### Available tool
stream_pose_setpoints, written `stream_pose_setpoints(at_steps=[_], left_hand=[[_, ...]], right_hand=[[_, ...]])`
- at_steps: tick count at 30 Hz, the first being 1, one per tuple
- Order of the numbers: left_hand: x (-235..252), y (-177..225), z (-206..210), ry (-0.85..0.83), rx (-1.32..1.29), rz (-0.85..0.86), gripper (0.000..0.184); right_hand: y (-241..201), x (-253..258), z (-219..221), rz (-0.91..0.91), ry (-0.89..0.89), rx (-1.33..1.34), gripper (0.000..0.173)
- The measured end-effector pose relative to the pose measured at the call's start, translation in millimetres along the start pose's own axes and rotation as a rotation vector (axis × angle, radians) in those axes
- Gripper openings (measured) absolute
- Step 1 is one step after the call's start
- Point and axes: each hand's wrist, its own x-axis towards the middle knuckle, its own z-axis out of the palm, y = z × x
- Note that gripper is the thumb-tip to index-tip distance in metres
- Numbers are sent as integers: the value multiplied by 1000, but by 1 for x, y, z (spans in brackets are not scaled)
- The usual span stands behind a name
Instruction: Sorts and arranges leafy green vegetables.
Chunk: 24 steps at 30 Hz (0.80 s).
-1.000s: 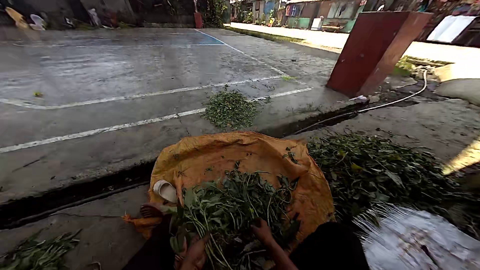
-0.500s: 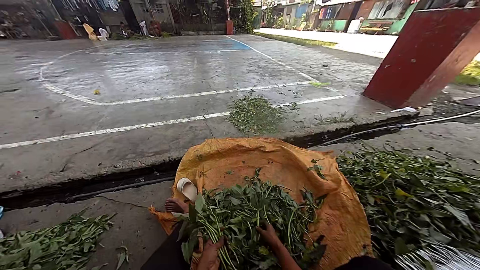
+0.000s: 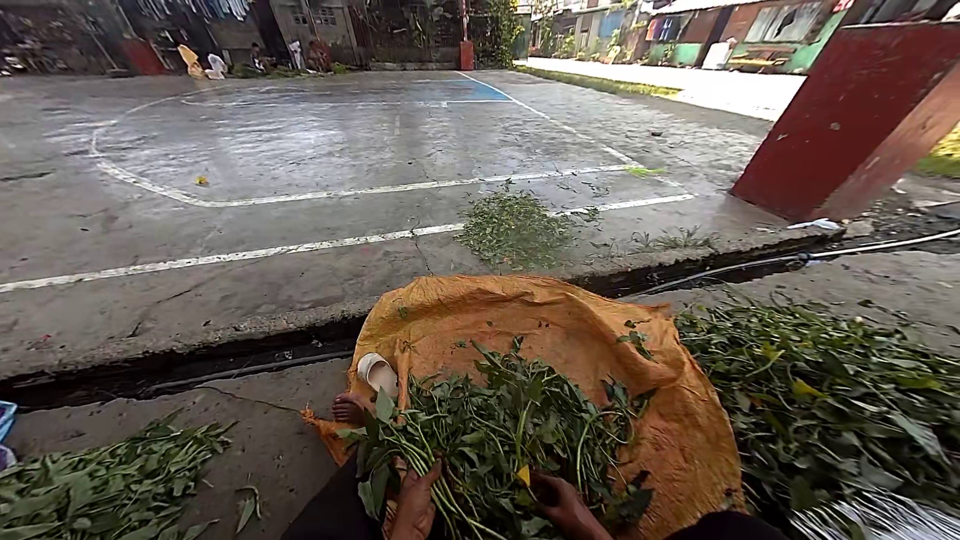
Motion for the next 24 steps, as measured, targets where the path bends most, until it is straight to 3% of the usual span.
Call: stream_pose_setpoints(at_steps=[2,9,13,15,19,21,22,24], left_hand=[[-1,0,0,7,2,43,11],[-4,-5,5,3,73,266,21],[-6,-7,7,-26,176,361,25],[-10,-8,6,-95,270,334,32],[-16,-6,7,-193,399,213,41],[-17,-4,5,-240,435,172,41],[-17,-5,6,-269,442,157,39],[-17,-10,9,-324,449,120,35]], right_hand=[[7,1,10,-24,76,-95,42],[-9,-9,21,-12,36,-292,53],[-22,-16,32,13,53,-385,45],[-34,-21,35,8,24,-417,38],[-31,-14,42,-23,-156,-521,51],[-31,-12,43,-59,-218,-426,46],[-34,-10,43,-79,-215,-310,51],[-50,-2,51,-94,-83,18,60]])
